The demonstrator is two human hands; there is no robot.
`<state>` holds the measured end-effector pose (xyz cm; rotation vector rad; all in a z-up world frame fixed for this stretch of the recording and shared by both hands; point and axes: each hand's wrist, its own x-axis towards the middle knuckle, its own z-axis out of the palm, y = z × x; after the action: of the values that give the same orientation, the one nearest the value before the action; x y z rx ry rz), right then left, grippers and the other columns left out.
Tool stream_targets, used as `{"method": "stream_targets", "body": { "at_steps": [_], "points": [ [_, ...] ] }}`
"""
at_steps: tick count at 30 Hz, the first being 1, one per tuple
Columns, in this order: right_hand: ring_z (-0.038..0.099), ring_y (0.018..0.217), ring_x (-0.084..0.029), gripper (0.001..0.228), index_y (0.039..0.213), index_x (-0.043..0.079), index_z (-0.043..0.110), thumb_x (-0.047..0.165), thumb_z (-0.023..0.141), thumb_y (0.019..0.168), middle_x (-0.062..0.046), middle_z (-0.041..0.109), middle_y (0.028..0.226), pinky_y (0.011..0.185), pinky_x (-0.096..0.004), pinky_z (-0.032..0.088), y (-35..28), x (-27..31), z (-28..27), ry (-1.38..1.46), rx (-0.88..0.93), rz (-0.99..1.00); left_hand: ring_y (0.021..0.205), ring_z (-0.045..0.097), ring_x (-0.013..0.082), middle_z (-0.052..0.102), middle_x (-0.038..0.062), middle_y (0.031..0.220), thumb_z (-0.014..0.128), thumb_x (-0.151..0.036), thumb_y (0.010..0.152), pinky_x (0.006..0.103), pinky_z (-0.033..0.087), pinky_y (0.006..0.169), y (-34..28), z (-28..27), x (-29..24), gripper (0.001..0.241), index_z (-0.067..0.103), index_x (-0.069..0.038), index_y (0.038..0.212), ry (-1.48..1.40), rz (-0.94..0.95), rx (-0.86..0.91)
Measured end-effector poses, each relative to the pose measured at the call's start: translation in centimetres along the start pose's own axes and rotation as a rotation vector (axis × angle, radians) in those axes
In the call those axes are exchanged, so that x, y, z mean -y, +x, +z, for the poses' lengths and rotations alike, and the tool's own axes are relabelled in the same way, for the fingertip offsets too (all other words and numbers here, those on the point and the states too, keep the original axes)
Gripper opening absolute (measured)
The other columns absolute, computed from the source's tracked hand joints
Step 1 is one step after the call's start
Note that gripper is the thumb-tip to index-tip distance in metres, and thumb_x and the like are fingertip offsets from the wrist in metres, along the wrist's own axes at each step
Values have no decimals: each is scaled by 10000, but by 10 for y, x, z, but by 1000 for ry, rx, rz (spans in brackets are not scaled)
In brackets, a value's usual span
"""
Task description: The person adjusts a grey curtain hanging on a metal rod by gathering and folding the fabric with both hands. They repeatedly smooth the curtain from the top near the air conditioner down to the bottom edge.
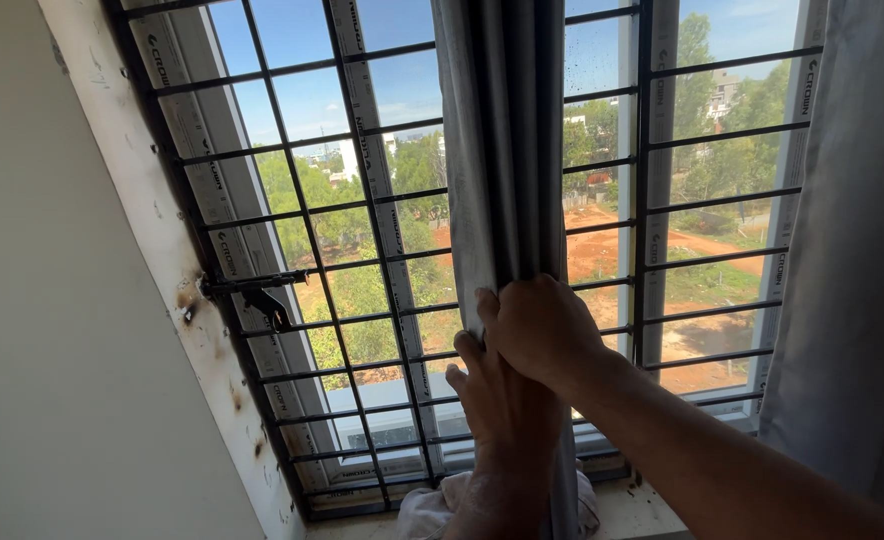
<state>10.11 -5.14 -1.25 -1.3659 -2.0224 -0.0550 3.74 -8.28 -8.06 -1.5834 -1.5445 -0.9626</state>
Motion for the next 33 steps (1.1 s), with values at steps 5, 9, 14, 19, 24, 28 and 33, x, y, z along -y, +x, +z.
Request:
{"method": "stream_targets", "body": {
  "at_steps": [5,9,14,19,24,28,33],
  "points": [
    [725,623,-303,545,803,-1,742,451,532,1024,-166,705,660,624,-452,618,-5,13,-7,7,45,44,958,695,326,719,151,1010,698,-241,954,451,616,711,-10,25,8,253,696,-9,1055,-197,2,525],
    [736,813,-347,496,968,-6,740,470,599,965,-186,740,828,744,-518,587,2,23,-14,-57,-149,-82,854,732,325,724,173,947,667,-134,937,414,637,675,-27,39,7,189,662,26,1037,-455,-79,396],
    [713,920,-359,437,972,0,748,420,624,967,-192,741,892,850,-537,554,17,26,-20,-117,-258,-158,863,720,342,707,199,929,637,-100,949,437,639,665,-26,40,4,150,651,38,1006,-396,-71,384],
    [732,843,-342,379,836,-7,749,294,596,1009,-191,732,796,839,-496,599,16,13,6,-197,-215,-226,865,728,344,710,192,946,670,-96,930,439,641,693,-28,44,8,133,666,27,981,-415,-89,398],
    [736,710,-315,372,717,-13,729,212,597,982,-188,702,680,656,-445,634,11,1,22,-251,-285,-294,871,750,350,683,229,1052,767,-115,894,418,664,671,-36,46,7,257,672,52,1065,-296,17,489],
    [737,671,-305,385,718,-9,727,205,580,1001,-183,700,668,637,-435,633,3,0,23,-213,-235,-246,934,738,347,695,198,1081,781,-171,864,437,654,679,-33,39,0,251,711,-5,1039,-263,35,529],
    [740,652,-325,396,718,14,739,217,557,1005,-188,716,676,640,-461,628,-4,-6,33,-170,-184,-215,935,722,330,720,149,1013,754,-360,846,474,629,650,-23,36,-1,378,715,-44,1051,-117,-8,417]
  ]
}}
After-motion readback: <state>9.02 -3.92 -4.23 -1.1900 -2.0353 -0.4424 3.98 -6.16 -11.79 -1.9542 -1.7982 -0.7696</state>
